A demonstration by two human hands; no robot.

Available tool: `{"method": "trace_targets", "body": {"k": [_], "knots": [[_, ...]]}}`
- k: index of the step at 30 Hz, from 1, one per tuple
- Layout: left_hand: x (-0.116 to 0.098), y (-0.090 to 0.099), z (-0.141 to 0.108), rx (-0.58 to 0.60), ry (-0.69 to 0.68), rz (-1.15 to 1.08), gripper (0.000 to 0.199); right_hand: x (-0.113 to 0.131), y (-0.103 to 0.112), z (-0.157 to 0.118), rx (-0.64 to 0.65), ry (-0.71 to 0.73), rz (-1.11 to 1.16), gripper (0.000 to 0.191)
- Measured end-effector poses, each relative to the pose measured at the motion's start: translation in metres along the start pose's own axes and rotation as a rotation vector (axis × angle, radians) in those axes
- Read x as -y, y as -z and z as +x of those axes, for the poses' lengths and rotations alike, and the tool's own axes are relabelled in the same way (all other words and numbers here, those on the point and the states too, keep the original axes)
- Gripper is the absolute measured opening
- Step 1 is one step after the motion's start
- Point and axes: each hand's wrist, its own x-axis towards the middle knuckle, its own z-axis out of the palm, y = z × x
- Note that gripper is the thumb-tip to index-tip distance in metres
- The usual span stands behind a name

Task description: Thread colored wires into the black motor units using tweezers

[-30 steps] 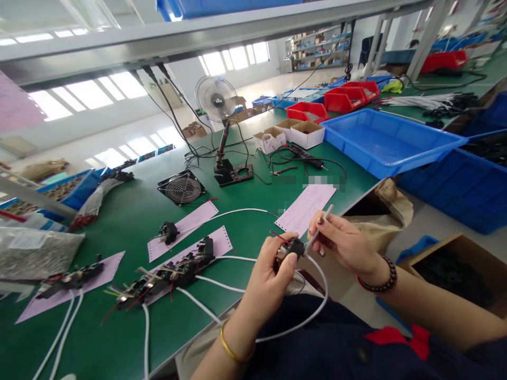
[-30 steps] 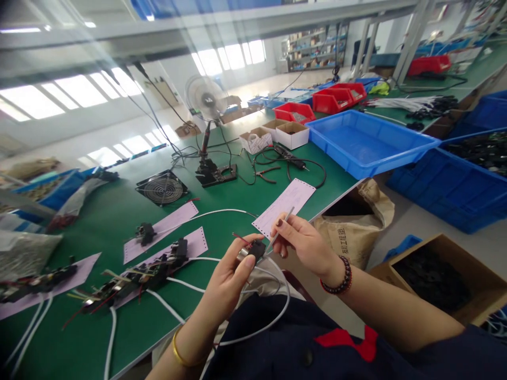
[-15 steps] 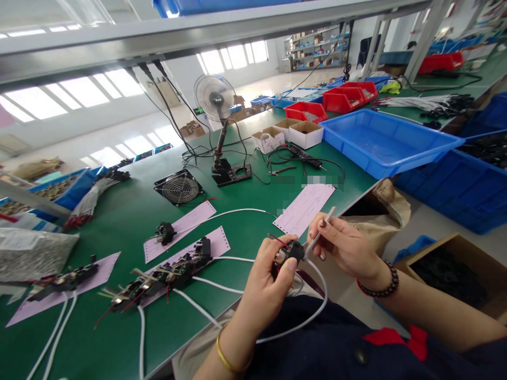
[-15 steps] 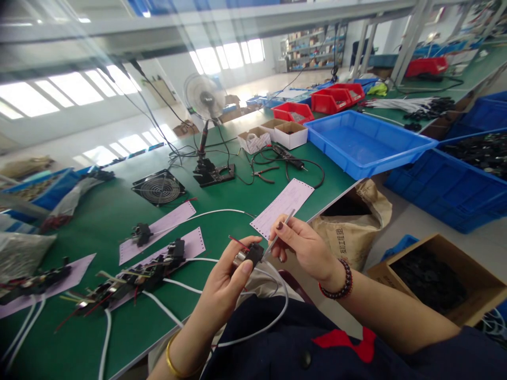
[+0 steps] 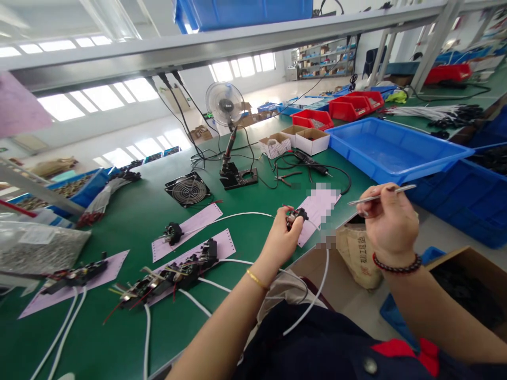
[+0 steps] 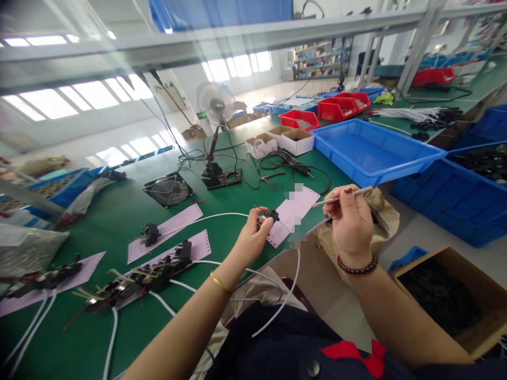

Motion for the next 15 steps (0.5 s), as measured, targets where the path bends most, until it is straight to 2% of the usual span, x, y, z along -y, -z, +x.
{"method": "trace_targets", "body": {"k": [4,7,10,15], "knots": [[-0.001,-0.021,0.046,-0.010,0.009,0.183,0.039,0.008,0.007,0.005,0.075,-0.027,-0.080,0.043],[0.000,-0.030,0.065,0.014,0.026,0.328,0.038,0.008,0.008,-0.002,0.110,-0.055,-0.123,0.040],[0.001,-0.031,0.077,0.027,0.023,0.432,0.042,0.000,0.011,-0.004,0.091,-0.060,-0.177,0.042],[0.000,-0.024,0.093,-0.026,0.038,0.562,0.050,-0.025,0.016,0.002,0.108,-0.080,-0.315,0.053]]}}
